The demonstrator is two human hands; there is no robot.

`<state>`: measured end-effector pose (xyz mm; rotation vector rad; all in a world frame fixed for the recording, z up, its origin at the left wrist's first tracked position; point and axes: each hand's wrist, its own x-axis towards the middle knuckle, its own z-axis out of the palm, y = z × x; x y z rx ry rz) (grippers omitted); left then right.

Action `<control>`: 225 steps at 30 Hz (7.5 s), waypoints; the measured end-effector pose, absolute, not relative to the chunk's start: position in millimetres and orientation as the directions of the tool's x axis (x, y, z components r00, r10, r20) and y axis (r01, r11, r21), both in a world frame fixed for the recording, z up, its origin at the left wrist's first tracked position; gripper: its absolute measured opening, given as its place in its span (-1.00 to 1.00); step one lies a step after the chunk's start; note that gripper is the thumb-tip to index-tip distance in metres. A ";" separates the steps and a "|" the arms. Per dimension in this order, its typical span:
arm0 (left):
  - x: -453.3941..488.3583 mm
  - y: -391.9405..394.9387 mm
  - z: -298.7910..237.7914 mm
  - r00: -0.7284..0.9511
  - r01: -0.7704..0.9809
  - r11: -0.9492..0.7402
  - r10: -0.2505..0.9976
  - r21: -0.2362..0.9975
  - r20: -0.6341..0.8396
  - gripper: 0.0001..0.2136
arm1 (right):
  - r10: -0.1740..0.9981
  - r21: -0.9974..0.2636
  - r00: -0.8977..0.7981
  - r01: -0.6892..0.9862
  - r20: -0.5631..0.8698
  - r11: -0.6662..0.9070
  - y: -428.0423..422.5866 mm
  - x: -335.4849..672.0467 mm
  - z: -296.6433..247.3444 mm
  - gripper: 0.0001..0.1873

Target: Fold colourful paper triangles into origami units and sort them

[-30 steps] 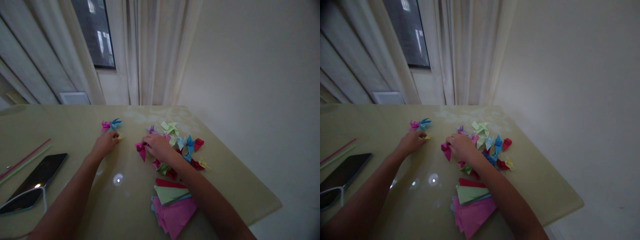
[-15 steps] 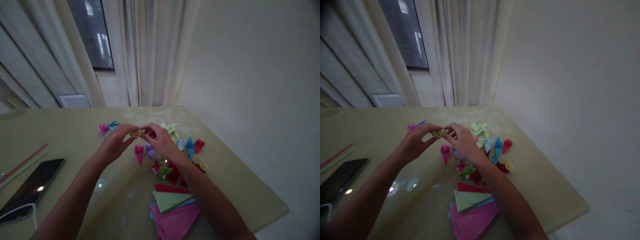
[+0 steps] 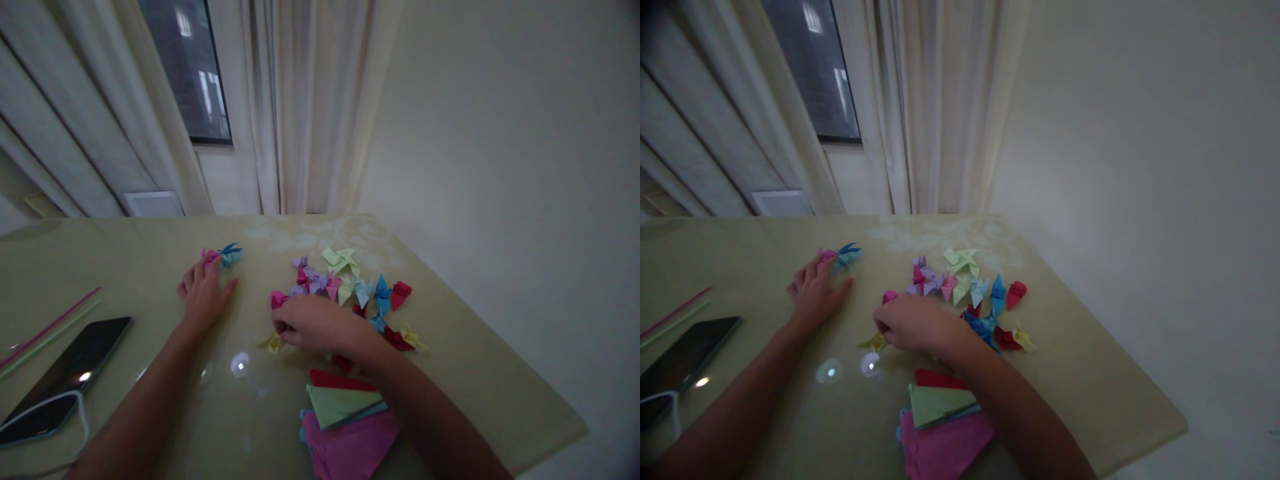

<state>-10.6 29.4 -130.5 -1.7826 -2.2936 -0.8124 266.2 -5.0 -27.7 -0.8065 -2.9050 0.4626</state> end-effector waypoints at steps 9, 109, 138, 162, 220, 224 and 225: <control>-10.7 63.9 -125.9 -0.304 0.944 0.202 0.835 0.260 0.458 -0.18 | 0.544 -0.129 -0.815 0.572 -0.199 0.810 -16.9 250.9 -40.8 -0.89; 56.0 -26.2 -13.0 0.321 0.460 -0.457 0.885 0.762 0.337 -0.61 | 0.717 -0.648 -0.637 0.425 0.283 0.633 7.7 296.4 17.1 -0.87; 81.4 -4.9 -91.6 0.262 0.852 -0.301 0.954 0.429 0.149 -0.87 | 0.811 -0.324 -0.578 0.752 0.098 0.575 11.7 323.6 27.3 -0.90; -29.3 14.7 -74.5 -0.043 0.871 -0.033 0.989 0.490 0.143 -0.65 | 0.616 -0.244 -0.783 0.583 0.087 0.775 25.2 258.5 -50.2 -0.80; 52.3 -22.9 -5.9 0.178 0.232 -0.503 0.864 0.833 0.472 -0.67 | 0.837 -0.907 -0.407 0.049 0.365 0.419 2.8 252.7 -18.8 -0.68; 53.7 -24.9 -2.3 0.166 0.220 -0.537 0.844 0.815 0.511 -0.72 | 0.850 -0.912 -0.373 0.023 0.372 0.410 1.4 252.0 -18.6 -0.68; 53.6 -25.1 -2.2 0.159 0.216 -0.541 0.841 0.813 0.518 -0.74 | 0.854 -0.913 -0.361 0.016 0.374 0.407 1.4 251.9 -18.5 -0.68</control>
